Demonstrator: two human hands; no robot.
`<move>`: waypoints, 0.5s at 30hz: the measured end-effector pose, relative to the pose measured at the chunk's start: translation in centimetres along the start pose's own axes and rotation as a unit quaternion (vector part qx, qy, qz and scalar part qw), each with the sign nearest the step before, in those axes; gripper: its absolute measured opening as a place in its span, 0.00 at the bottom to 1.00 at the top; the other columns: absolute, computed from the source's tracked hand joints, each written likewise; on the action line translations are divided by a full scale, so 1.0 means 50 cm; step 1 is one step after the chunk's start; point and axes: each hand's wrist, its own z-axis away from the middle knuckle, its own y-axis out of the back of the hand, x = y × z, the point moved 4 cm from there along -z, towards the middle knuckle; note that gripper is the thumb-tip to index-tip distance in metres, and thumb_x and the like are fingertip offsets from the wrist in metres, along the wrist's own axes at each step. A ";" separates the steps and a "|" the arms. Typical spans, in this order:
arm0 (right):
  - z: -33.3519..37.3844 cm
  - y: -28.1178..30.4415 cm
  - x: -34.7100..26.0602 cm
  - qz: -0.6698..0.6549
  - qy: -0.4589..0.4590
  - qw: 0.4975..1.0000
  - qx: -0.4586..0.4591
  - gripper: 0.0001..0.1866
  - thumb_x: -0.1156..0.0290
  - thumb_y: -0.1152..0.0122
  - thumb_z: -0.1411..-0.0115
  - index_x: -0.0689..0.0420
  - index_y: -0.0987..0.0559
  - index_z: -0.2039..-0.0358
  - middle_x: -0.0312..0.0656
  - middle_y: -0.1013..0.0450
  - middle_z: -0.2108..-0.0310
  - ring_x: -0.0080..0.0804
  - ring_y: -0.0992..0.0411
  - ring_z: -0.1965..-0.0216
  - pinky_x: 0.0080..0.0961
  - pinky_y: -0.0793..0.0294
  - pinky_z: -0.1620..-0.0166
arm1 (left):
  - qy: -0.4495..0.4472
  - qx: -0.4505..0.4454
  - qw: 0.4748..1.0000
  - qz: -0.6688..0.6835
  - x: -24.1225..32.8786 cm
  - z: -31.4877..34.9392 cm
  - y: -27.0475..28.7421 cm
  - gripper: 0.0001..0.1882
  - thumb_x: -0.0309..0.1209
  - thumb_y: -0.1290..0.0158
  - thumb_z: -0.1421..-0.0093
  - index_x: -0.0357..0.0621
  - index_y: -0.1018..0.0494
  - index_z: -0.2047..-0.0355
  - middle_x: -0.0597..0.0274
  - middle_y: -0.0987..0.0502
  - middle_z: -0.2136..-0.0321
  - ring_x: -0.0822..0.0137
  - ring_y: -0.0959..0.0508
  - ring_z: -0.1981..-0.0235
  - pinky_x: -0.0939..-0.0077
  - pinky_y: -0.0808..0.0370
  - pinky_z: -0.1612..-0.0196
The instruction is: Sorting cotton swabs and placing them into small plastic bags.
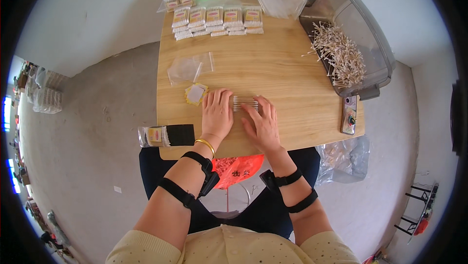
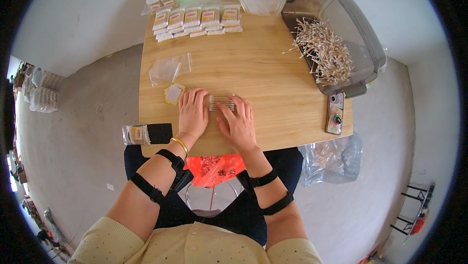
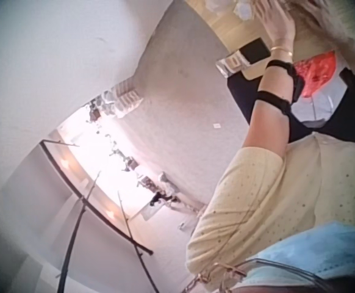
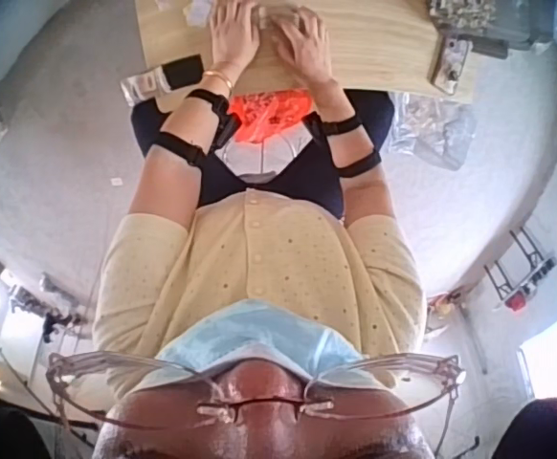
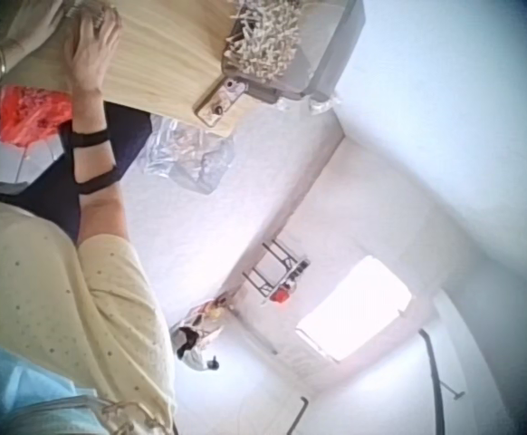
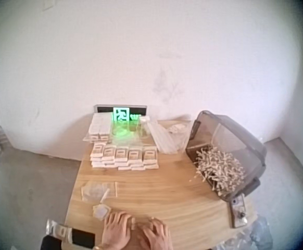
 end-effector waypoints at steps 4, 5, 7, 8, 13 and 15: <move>0.004 -0.003 0.004 -0.007 0.010 1.000 0.004 0.22 0.68 0.31 0.42 0.49 0.20 0.46 0.50 0.36 0.40 0.56 0.38 0.36 0.49 0.35 0.36 | 0.001 -0.002 1.000 0.000 -0.001 0.000 -0.003 0.21 0.22 0.44 0.45 0.45 0.30 0.49 0.58 0.28 0.50 0.52 0.28 0.46 0.54 0.36 0.37; 0.006 -0.003 0.005 -0.007 0.010 1.000 0.005 0.22 0.68 0.31 0.42 0.49 0.20 0.46 0.50 0.36 0.40 0.56 0.38 0.36 0.49 0.35 0.36 | 0.002 -0.004 1.000 -0.001 -0.002 0.001 -0.005 0.21 0.22 0.44 0.45 0.45 0.30 0.49 0.58 0.28 0.50 0.52 0.29 0.46 0.54 0.36 0.37; 0.006 -0.003 0.002 -0.007 0.009 1.000 0.005 0.21 0.68 0.31 0.43 0.50 0.20 0.47 0.50 0.36 0.40 0.56 0.38 0.36 0.48 0.34 0.37 | 0.003 -0.009 1.000 -0.003 -0.003 0.000 -0.004 0.21 0.22 0.44 0.45 0.45 0.30 0.49 0.58 0.28 0.50 0.51 0.29 0.45 0.54 0.36 0.37; 0.007 -0.004 0.003 -0.007 0.010 1.000 0.004 0.21 0.68 0.31 0.42 0.50 0.20 0.47 0.50 0.36 0.40 0.56 0.38 0.36 0.49 0.34 0.37 | 0.004 -0.011 1.000 -0.004 -0.002 0.000 -0.004 0.21 0.23 0.44 0.44 0.45 0.30 0.49 0.58 0.28 0.50 0.51 0.29 0.45 0.54 0.36 0.37; 0.004 -0.002 0.002 -0.010 -0.002 1.000 0.001 0.21 0.68 0.32 0.42 0.49 0.20 0.47 0.50 0.36 0.40 0.56 0.38 0.36 0.49 0.35 0.36 | 0.005 -0.012 1.000 -0.008 -0.002 0.000 -0.005 0.21 0.23 0.44 0.44 0.45 0.30 0.49 0.58 0.28 0.50 0.51 0.29 0.45 0.53 0.36 0.37; 0.002 -0.004 0.003 -0.009 -0.005 1.000 0.001 0.21 0.68 0.33 0.42 0.50 0.21 0.46 0.51 0.36 0.39 0.56 0.38 0.36 0.49 0.35 0.36 | 0.008 -0.004 1.000 -0.005 -0.001 0.001 -0.004 0.21 0.22 0.45 0.45 0.46 0.29 0.49 0.58 0.28 0.50 0.51 0.29 0.45 0.53 0.36 0.37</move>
